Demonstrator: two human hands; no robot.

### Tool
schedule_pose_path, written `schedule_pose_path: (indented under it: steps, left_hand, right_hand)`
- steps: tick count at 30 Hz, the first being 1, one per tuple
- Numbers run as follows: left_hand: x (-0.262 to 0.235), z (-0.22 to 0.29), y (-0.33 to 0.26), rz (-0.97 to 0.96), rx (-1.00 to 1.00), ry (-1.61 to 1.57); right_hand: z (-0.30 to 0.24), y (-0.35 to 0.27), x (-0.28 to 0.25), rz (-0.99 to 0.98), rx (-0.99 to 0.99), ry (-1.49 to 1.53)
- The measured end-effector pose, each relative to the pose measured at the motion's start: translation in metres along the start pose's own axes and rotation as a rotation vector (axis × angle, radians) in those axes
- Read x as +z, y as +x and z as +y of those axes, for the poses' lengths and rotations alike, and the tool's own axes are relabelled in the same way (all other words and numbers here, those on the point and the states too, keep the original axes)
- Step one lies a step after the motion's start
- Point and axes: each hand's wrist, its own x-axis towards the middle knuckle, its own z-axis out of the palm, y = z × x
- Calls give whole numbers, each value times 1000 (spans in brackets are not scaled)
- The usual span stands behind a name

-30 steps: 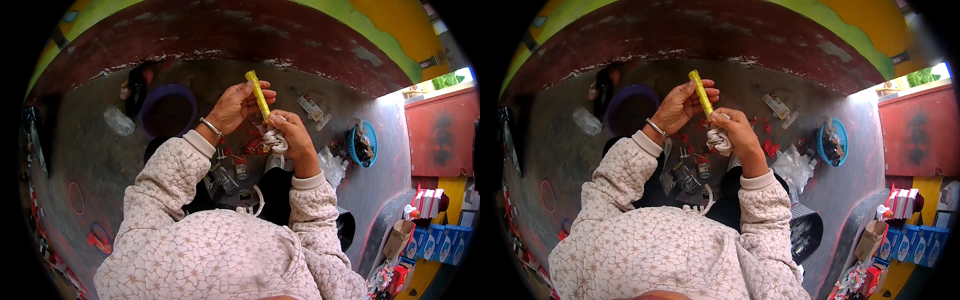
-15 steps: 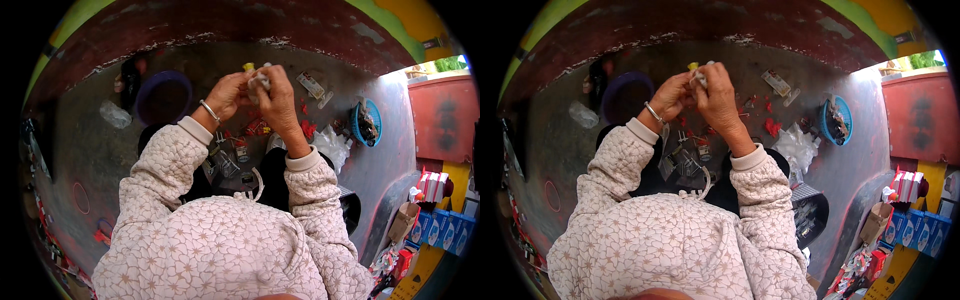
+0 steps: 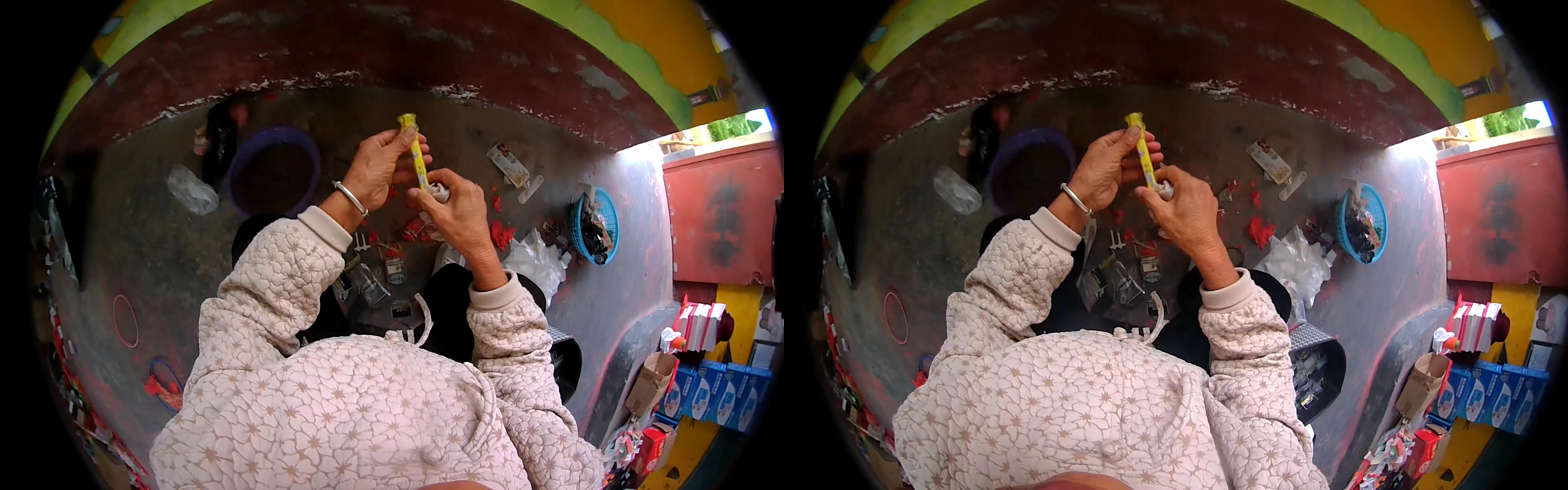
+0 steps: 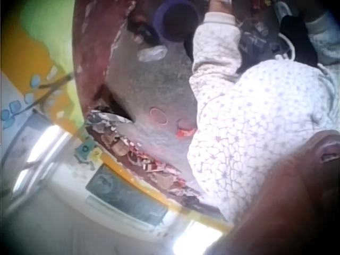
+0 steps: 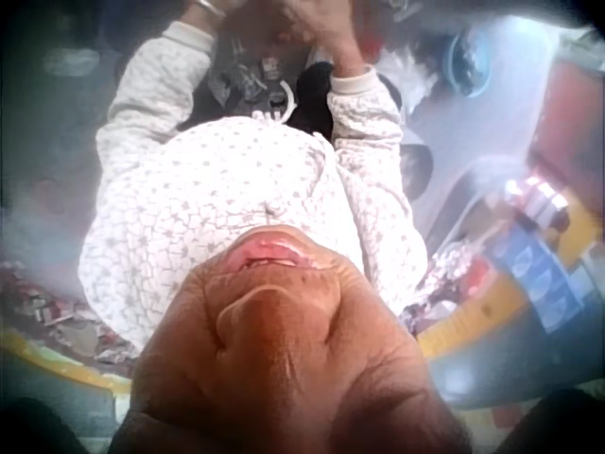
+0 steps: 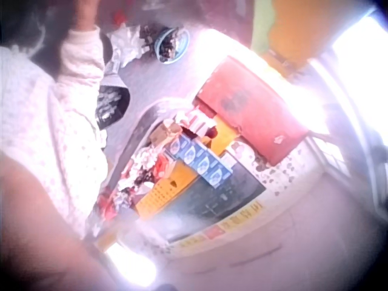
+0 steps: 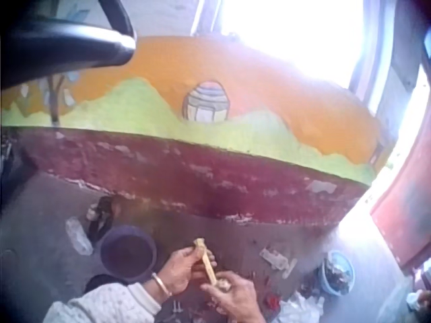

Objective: The person wipes small plastic components and a yellow tube with a cloth and then gathers several grey rods by hand.

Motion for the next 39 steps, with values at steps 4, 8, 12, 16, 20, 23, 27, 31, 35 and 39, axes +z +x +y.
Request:
schedule_pose_path:
  steps: [4,8,12,16,20,23,27,31,35,39]
  left_hand:
    - [6,6,-6,-105,-3,8]
    - [6,7,-8,-209,-20,55]
    - [6,8,-9,-224,-48,57]
    - [7,6,-9,-240,-63,10]
    - [9,10,-11,-197,-10,151]
    - [10,11,-12,-119,142,396]
    - [16,6,-16,-62,323,775]
    - [20,1,-21,-133,474,1000]
    - [22,-3,-23,-180,515,1038]
    - [22,-11,-23,-198,571,1117]
  right_hand:
    - [10,6,-1,-49,79,205]
    - [10,7,-1,-115,122,392]
    - [6,6,-3,-150,156,427]
    - [6,4,-3,-184,164,435]
    - [7,3,-8,-372,227,316]
    - [-1,7,-29,-366,395,299]
    - [1,17,-50,-100,506,593]
    - [8,20,-41,-2,298,558]
    - [6,19,-42,-45,293,587]
    - [16,19,-40,-49,231,589]
